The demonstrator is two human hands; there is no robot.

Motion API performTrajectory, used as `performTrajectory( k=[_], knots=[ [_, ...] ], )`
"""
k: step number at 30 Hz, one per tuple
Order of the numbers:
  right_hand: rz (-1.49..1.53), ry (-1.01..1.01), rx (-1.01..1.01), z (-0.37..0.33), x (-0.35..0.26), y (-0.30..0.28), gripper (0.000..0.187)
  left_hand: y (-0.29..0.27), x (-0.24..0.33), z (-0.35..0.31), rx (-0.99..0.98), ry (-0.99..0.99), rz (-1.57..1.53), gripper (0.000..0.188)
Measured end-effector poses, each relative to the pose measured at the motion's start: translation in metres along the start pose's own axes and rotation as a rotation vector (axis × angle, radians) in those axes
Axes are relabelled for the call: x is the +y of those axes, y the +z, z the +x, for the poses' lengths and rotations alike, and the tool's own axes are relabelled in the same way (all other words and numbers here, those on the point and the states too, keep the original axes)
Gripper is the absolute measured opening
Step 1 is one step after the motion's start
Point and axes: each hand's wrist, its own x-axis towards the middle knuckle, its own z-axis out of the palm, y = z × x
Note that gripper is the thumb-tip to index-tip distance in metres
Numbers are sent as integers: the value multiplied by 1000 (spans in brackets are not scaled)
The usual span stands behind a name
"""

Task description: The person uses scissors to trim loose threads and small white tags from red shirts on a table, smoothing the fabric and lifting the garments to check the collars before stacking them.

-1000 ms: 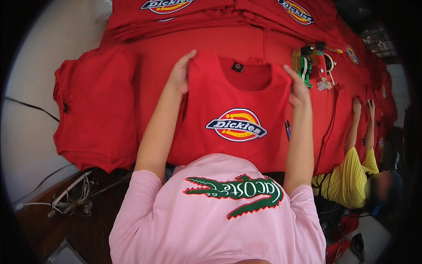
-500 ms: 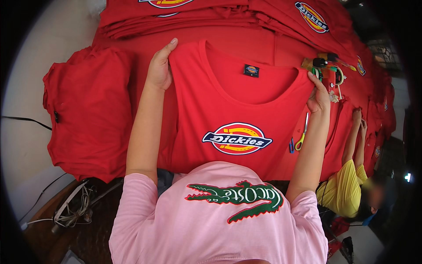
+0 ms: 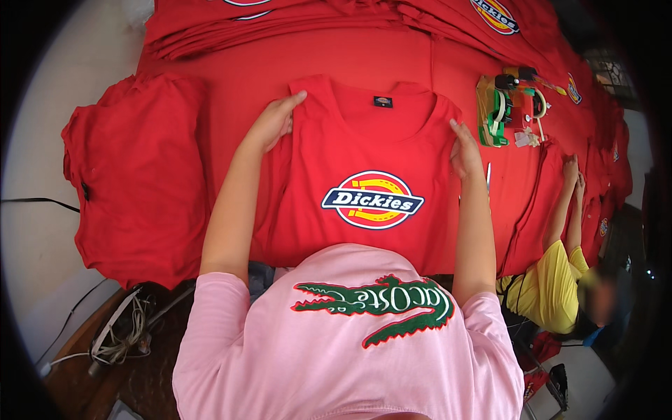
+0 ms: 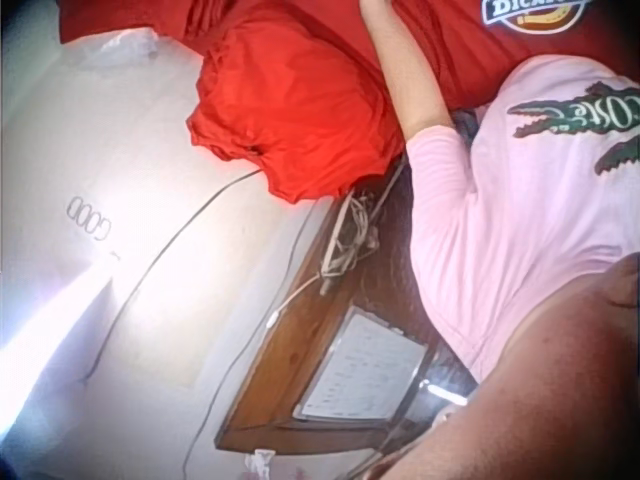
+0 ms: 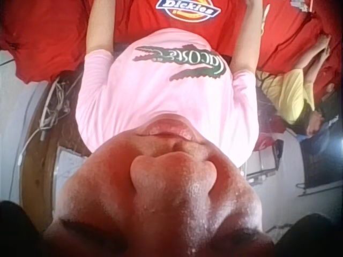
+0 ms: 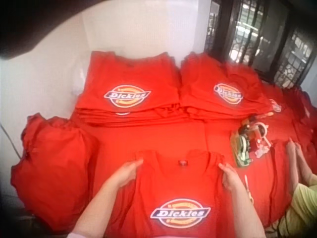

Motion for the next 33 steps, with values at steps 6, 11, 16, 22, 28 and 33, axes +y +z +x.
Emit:
performTrajectory(
  k=[6,11,16,22,28,33],
  knots=[
    [-568,206,-284,-86,-1,-52,32,11,-69,-95,-125,-231,-35,46],
    [-964,103,-369,-148,3,-51,40,25,-113,-143,-2,225,290,34],
    [-1706,-324,-451,-151,-10,-57,60,16,-104,-161,-43,568,1133,38],
    [-1588,-206,-224,-161,-20,-67,65,-20,-107,-160,266,475,1043,35],
    [-1276,-667,-387,-144,10,-103,59,-23,-155,-155,481,675,527,24],
    [-1421,-486,-465,-168,-9,-107,46,-39,-189,-184,568,334,36,26]
  ],
)
